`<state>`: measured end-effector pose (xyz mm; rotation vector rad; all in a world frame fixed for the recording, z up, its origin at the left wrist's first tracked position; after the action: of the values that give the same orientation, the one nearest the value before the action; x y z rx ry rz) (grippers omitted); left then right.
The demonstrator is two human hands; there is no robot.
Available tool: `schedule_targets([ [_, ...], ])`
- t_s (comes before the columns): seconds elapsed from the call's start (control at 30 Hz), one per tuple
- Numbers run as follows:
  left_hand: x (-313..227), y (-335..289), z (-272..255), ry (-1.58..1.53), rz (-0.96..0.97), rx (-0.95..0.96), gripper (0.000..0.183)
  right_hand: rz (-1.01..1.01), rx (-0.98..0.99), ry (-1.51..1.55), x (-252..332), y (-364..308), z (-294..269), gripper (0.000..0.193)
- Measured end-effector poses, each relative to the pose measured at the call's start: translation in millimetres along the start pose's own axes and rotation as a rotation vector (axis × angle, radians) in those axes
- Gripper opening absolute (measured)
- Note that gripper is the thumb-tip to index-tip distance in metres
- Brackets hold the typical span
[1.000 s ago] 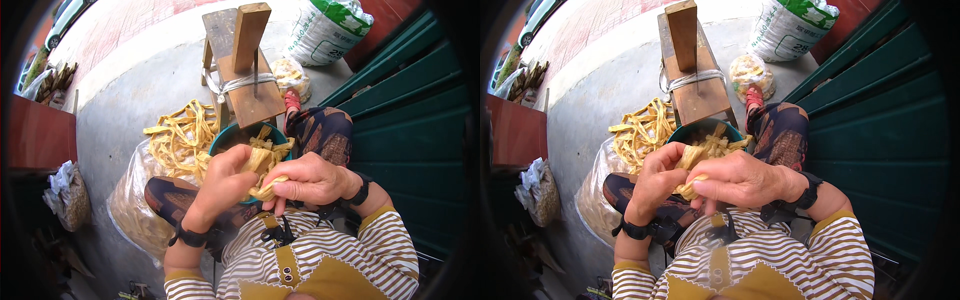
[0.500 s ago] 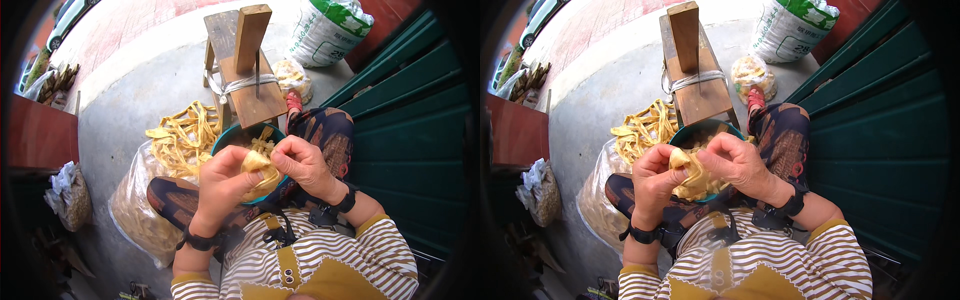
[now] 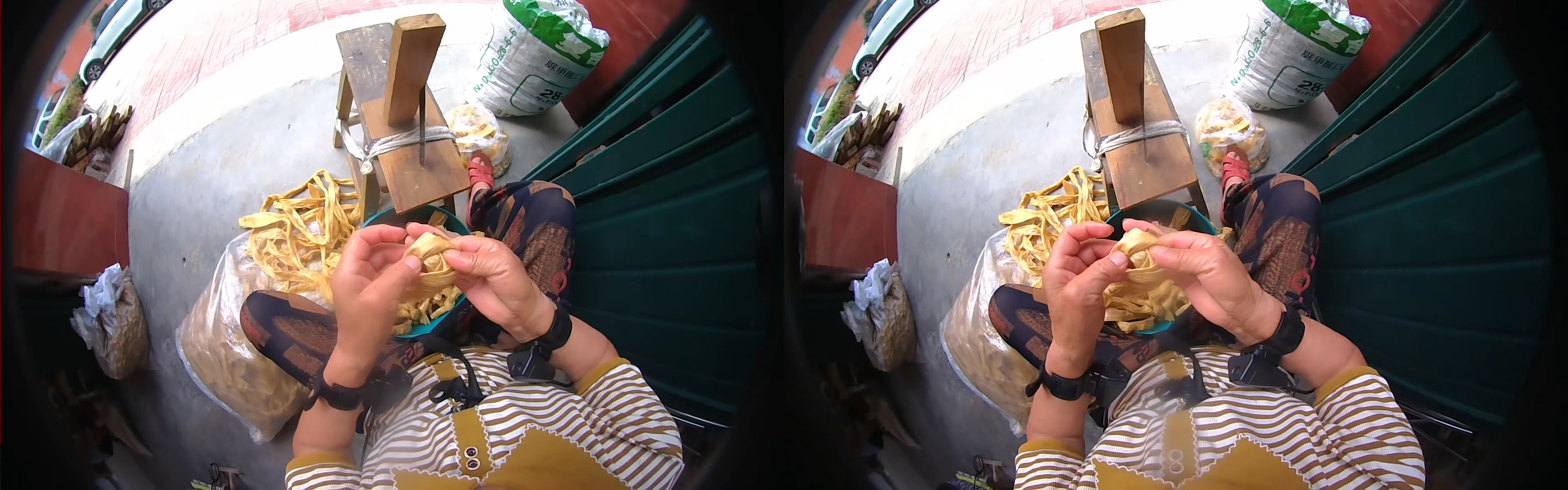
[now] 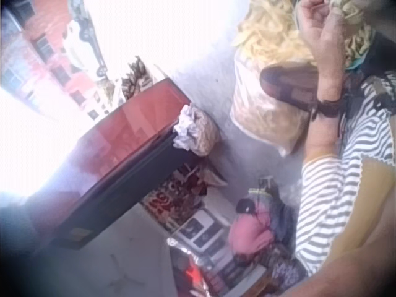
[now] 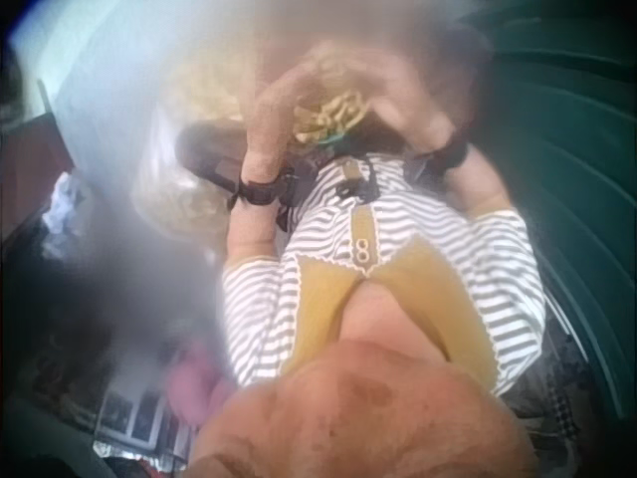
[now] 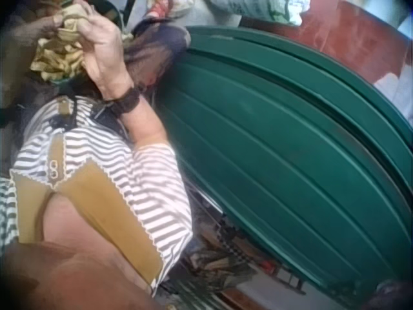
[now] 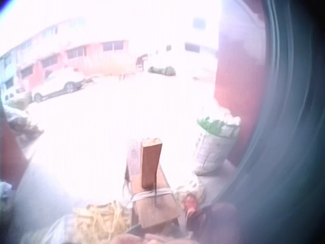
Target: The person knots long strips of dried bean curd by hand and places the finished knots into a blue bowl.
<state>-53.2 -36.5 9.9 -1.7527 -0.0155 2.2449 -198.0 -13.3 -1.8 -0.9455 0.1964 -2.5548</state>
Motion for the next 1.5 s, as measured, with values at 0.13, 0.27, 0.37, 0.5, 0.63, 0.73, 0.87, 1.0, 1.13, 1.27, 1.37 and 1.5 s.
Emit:
schedule_targets([
  [0.13,0.9,1.6,-8.2,-0.063,-0.117,0.073,0.023,0.059,0.162,0.106,-2.3,-4.4,7.8,0.035],
  [0.27,3.2,-8.1,-4.7,-0.174,-0.377,0.411,0.025,0.175,0.175,0.08,2.1,-1.3,2.8,0.048],
  [0.37,4.7,-14.6,2.1,-0.27,-0.455,0.578,0.028,0.038,0.148,-0.186,8.6,2.2,-2.0,0.041],
  [0.5,8.8,-12.4,-3.0,-0.072,-0.433,0.441,0.026,-0.331,-0.061,-0.827,29.3,3.4,-6.9,0.026],
  [0.63,17.4,-15.6,0.2,0.372,-0.156,0.145,0.025,-0.37,0.02,-1.491,39.9,-10.5,14.5,0.028],
  [0.73,10.8,-14.6,2.4,0.734,0.215,-0.009,0.026,-0.451,0.092,-1.485,35.1,-6.1,14.5,0.034],
  [0.87,11.6,-20.4,-10.5,0.582,0.125,0.209,0.03,-0.101,0.098,-0.82,33.0,-16.3,6.5,0.033],
  [1.0,-0.1,-19.6,-54.4,0.482,0.112,0.189,0.025,0.072,0.034,-0.359,30.8,-40.1,7.8,0.035],
  [1.13,-11.3,-14.1,-41.9,0.441,-0.038,0.262,0.021,0.112,0.071,-0.572,37.9,-28.1,4.6,0.037],
  [1.27,-11.6,-8.9,-26.2,0.613,0.225,0.29,0.021,0.201,0.165,-0.617,35.6,-25.9,2.9,0.041],
  [1.37,-20.1,-10.5,-20.0,0.841,0.587,0.268,0.019,0.34,0.09,-0.455,43.0,-16.4,-4.8,0.049],
  [1.5,-31.9,-19.6,-5.0,0.938,0.743,0.312,0.019,0.634,0.24,-0.471,35.8,-4.4,11.1,0.052],
])
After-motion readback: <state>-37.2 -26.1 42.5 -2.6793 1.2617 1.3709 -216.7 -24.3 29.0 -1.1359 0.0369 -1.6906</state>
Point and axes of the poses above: each hand's wrist, its own y-axis towards the middle knuckle, its own z-axis out of the palm, x = y × z, the point moved 3 cm from there along y, towards the middle knuckle, and after that the axes turned 9 degrees about y, right-handed, at the moved point
